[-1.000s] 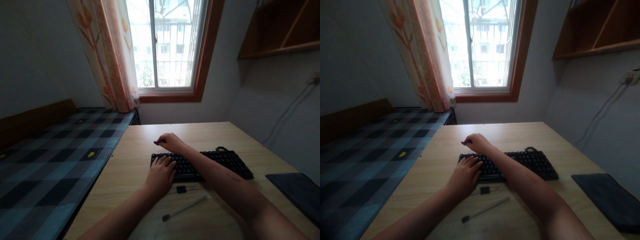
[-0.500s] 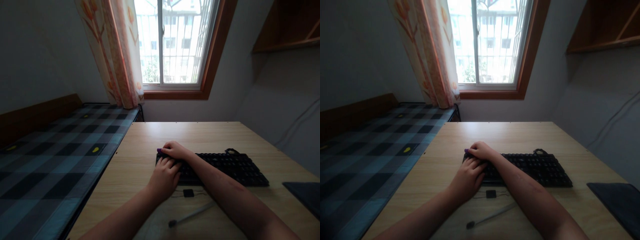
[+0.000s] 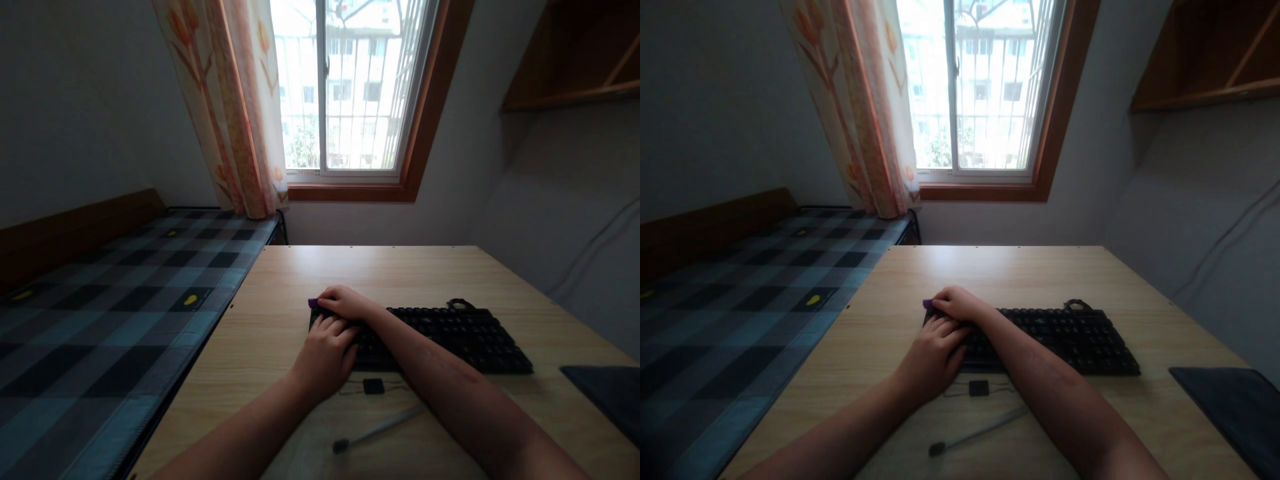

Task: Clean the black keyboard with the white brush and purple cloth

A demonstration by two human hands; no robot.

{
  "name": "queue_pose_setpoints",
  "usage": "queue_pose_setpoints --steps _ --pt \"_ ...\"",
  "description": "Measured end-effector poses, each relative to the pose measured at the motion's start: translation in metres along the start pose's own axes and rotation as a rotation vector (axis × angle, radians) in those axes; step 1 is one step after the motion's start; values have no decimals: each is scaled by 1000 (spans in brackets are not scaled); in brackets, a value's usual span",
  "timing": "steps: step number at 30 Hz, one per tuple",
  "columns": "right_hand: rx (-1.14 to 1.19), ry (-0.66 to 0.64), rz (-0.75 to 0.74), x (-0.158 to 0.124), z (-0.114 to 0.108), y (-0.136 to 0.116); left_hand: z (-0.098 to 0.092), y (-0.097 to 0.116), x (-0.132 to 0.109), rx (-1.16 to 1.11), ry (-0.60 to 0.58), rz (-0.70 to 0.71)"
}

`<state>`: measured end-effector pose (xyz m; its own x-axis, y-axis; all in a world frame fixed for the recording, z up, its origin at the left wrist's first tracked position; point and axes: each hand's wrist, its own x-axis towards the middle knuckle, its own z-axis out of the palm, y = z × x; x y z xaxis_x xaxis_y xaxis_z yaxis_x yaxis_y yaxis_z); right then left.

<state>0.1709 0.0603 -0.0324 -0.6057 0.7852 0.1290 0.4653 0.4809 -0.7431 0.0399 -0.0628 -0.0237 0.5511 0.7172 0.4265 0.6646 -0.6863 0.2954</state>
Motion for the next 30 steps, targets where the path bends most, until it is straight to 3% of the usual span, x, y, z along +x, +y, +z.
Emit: queue_pose_setpoints --steps 9,17,23,30 --pt "-15 52 -5 -1 -3 2 0 1 -1 -1 -2 -1" --pt "12 -32 -68 1 0 2 3 0 0 11 6 1" --pt "-2 35 15 2 -1 8 5 -1 -1 -1 21 10" --pt "24 66 -15 0 0 7 3 0 -1 -10 7 0"
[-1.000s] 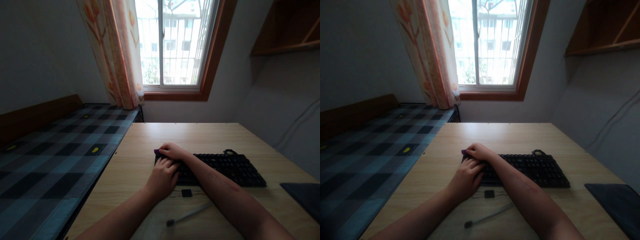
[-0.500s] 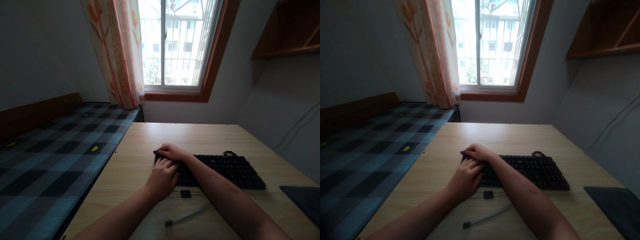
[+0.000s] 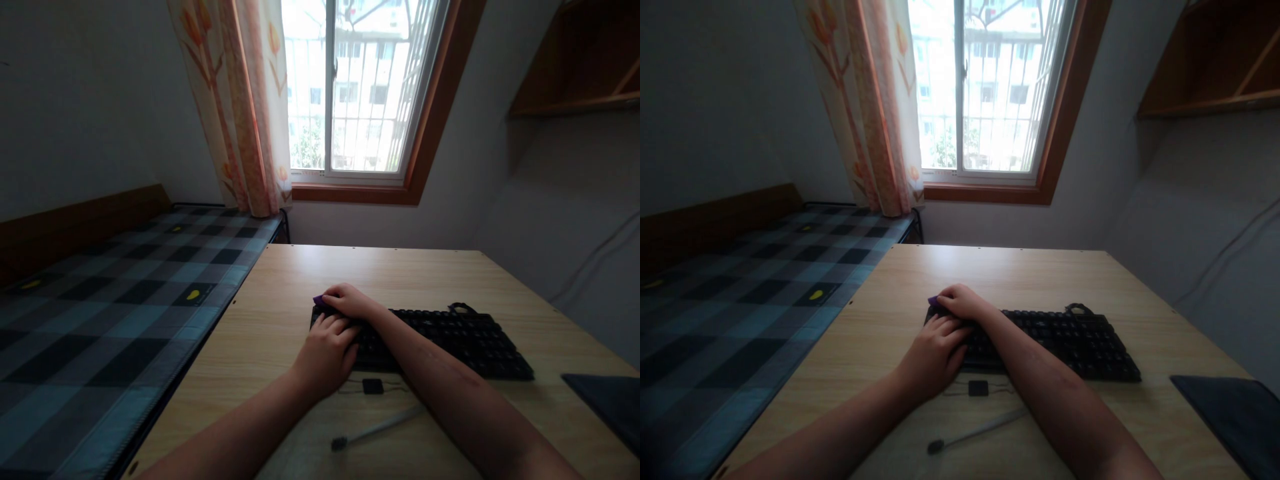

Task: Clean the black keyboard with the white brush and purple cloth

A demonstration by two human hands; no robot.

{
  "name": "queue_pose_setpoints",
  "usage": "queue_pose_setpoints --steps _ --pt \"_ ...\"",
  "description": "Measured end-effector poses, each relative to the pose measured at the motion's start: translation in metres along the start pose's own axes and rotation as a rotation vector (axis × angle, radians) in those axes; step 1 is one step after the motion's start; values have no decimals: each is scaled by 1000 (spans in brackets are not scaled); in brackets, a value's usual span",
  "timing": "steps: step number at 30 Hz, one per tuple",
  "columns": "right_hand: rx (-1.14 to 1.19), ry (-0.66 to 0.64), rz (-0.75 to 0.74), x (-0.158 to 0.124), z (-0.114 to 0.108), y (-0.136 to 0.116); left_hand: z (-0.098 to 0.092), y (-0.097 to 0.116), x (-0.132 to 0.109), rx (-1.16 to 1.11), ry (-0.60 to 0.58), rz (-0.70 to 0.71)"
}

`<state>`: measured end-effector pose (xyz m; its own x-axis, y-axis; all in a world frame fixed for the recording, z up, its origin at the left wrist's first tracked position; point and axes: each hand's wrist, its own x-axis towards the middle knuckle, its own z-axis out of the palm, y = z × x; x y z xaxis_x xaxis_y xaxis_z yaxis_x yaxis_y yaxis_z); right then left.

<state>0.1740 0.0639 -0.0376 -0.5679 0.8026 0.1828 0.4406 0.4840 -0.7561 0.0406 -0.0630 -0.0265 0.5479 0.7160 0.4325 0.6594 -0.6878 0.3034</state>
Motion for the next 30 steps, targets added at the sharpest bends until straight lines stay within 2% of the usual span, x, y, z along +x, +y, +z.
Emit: queue_pose_setpoints --steps 3,7,9,16,22,30 --pt "5 35 -45 0 1 -4 -1 0 0 5 -7 -7" --pt "4 264 -72 2 1 -8 -1 1 0 14 -12 -9" --pt "-14 337 -78 3 1 -9 -1 1 0 18 -12 -6" --pt "-130 147 -84 0 5 -13 0 1 0 35 4 -2" --pt "-77 -52 -78 1 4 -11 2 0 0 55 15 0" --pt "-38 -121 -178 11 7 -2 2 2 -1 73 2 -18"
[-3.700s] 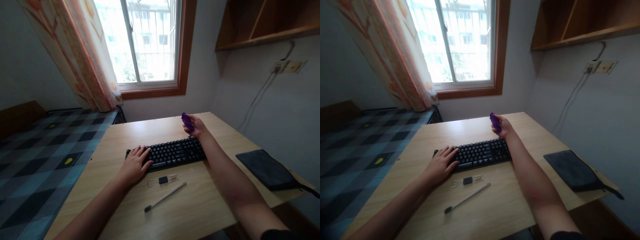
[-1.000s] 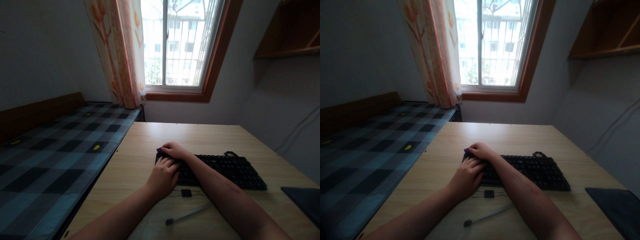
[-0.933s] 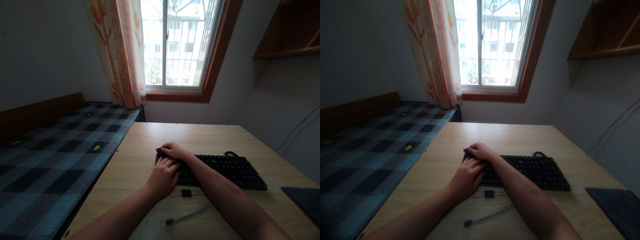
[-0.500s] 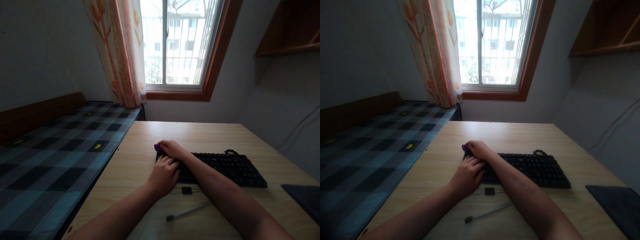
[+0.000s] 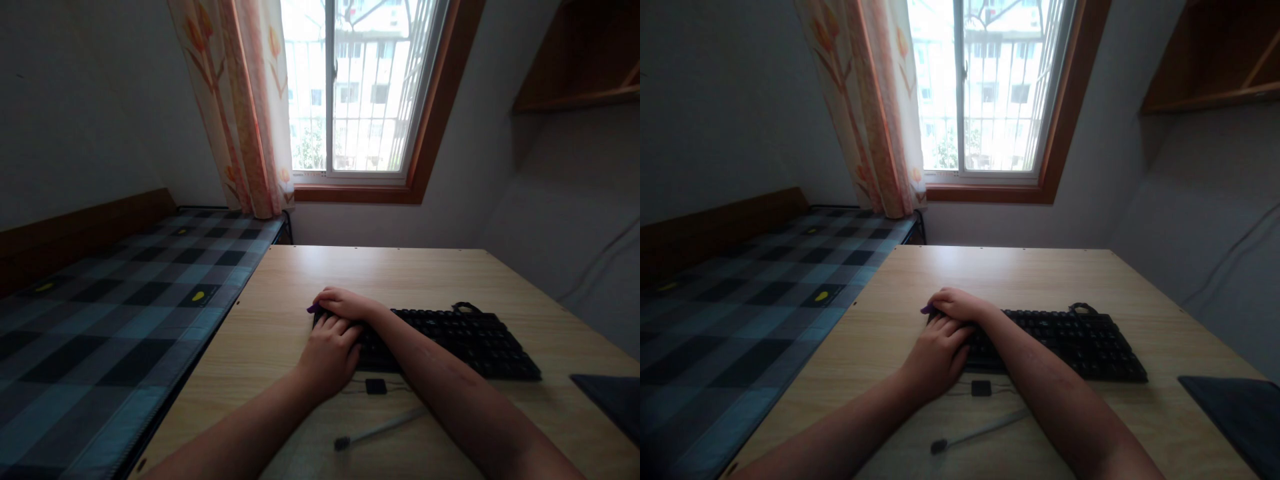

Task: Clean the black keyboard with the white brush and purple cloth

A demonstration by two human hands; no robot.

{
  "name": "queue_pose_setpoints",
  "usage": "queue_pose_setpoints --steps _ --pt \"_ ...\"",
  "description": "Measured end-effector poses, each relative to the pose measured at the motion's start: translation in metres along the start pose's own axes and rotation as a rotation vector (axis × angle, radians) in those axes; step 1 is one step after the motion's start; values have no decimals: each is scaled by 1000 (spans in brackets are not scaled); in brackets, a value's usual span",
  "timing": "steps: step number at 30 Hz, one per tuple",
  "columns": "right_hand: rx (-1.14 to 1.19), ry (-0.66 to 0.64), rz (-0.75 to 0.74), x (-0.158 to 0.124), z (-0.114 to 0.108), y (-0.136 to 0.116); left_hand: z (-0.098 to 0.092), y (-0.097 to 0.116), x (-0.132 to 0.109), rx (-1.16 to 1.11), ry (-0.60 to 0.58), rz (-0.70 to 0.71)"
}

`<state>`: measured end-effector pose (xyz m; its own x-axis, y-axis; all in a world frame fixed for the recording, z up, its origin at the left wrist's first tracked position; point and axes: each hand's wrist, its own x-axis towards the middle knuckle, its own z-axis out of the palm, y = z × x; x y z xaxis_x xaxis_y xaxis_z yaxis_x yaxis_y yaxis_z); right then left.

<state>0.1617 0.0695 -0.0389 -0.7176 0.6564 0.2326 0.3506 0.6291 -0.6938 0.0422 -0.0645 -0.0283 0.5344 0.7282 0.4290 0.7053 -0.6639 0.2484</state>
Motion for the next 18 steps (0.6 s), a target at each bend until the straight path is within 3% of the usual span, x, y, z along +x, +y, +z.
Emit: queue_pose_setpoints --steps 13,18 --pt "-73 83 38 1 3 8 -8 4 2 49 -48 8" --pt "-59 153 115 -2 -2 5 -9 16 1 212 -108 -86"
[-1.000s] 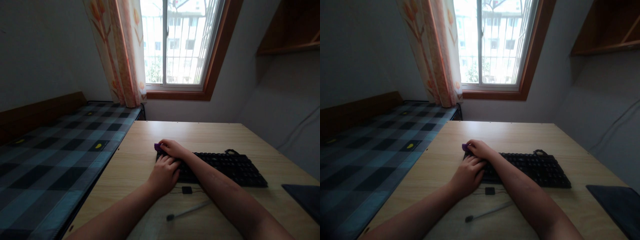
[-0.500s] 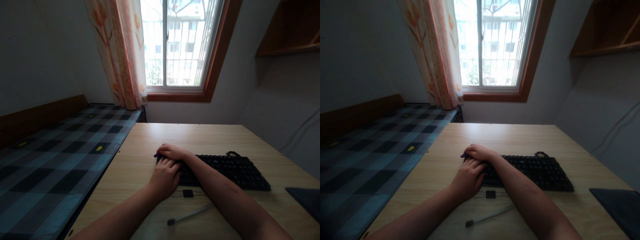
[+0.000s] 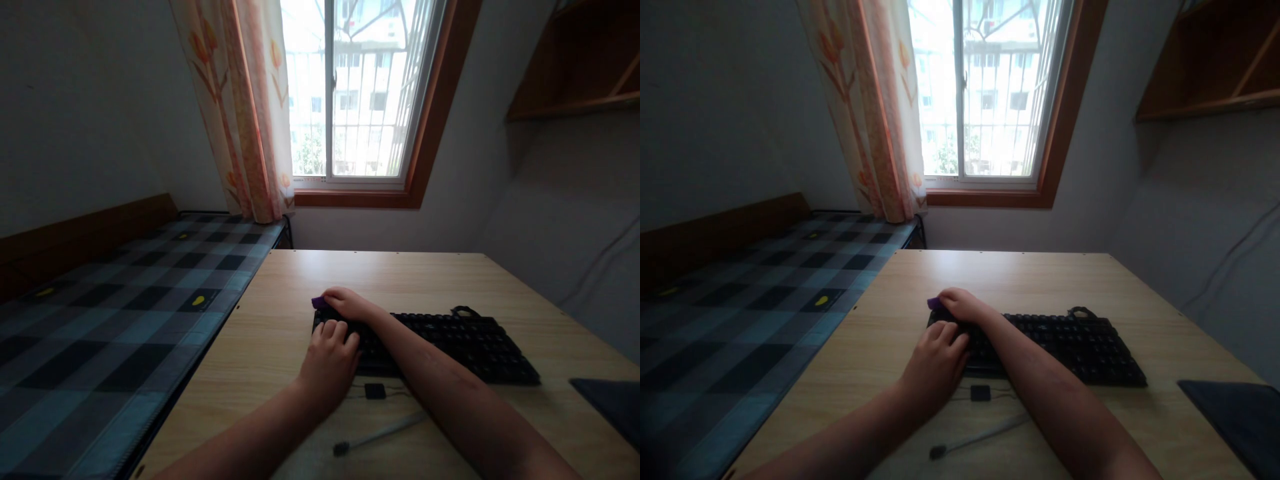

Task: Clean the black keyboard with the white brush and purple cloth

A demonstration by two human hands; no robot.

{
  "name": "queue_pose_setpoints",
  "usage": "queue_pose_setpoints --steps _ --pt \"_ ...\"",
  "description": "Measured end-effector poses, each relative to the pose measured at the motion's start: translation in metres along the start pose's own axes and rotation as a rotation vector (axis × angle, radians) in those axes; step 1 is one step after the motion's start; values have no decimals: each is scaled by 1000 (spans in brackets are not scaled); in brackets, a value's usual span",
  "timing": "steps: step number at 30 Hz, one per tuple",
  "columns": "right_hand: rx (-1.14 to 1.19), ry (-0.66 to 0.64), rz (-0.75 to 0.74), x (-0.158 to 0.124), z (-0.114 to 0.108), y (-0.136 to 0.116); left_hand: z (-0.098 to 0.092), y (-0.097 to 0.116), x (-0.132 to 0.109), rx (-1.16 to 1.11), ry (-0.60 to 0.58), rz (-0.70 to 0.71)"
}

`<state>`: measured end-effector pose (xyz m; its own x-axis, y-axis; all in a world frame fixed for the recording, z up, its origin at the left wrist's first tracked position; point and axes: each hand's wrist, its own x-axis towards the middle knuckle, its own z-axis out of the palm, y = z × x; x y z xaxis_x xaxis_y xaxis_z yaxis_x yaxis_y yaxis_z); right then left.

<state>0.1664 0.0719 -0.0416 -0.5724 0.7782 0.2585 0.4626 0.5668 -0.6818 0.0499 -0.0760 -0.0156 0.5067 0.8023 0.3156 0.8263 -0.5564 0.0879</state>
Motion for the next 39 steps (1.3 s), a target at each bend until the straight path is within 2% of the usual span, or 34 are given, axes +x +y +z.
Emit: queue_pose_setpoints --steps 6,17,29,34,39 --pt "31 38 23 -4 -4 -7 -5 3 0 48 -92 -99" --pt "-29 31 67 -7 -6 -8 -8 0 2 4 -136 -85" --pt "89 -76 -32 -11 -9 -12 -9 0 2 18 -162 -67" --pt "8 -2 48 -10 -8 -10 -10 0 1 18 -156 -66" --pt "-6 37 41 -10 -6 -10 -10 0 1 16 -160 -65"
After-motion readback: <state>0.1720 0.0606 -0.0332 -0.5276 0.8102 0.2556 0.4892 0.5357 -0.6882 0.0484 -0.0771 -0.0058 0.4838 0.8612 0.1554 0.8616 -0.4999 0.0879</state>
